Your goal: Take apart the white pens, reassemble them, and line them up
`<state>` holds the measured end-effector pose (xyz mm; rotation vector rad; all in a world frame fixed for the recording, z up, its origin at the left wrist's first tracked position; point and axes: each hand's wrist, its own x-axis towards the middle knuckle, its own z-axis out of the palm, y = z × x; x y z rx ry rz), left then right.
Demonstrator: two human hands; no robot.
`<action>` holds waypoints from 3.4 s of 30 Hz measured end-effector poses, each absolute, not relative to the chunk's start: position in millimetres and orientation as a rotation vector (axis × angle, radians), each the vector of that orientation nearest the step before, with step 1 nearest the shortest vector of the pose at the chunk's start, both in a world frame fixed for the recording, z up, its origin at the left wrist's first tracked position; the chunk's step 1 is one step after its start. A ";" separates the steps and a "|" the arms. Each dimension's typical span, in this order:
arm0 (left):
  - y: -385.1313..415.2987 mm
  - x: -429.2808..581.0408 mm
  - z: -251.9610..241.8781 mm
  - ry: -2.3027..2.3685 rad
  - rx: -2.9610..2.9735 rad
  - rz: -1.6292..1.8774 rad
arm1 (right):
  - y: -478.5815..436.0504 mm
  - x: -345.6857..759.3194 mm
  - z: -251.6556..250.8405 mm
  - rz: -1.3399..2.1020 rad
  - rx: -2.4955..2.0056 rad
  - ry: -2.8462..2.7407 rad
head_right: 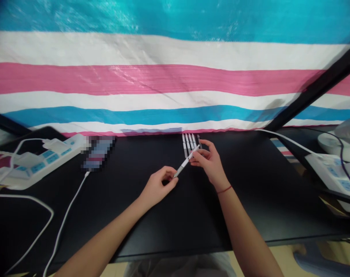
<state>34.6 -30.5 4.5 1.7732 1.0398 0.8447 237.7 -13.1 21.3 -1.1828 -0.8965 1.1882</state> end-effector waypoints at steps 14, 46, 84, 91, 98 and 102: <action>-28.6 33.8 1.8 0.898 1.288 0.702 | -8.8 205.6 44.9 1.315 -1.139 -1.258; -30.7 42.4 -7.1 0.893 1.115 0.708 | -12.2 204.2 17.5 1.262 -1.147 -1.180; -30.5 42.9 -9.3 0.904 1.179 0.701 | -12.6 204.0 19.2 1.211 -1.144 -1.196; -30.6 43.0 -8.6 0.904 1.183 0.693 | -11.8 204.1 16.2 1.218 -1.127 -1.212; -31.1 43.1 -8.0 0.903 1.195 0.688 | -11.8 205.4 17.7 1.229 -1.098 -1.233; -30.6 42.7 -8.5 0.908 1.184 0.698 | -11.5 205.8 18.0 1.237 -1.088 -1.227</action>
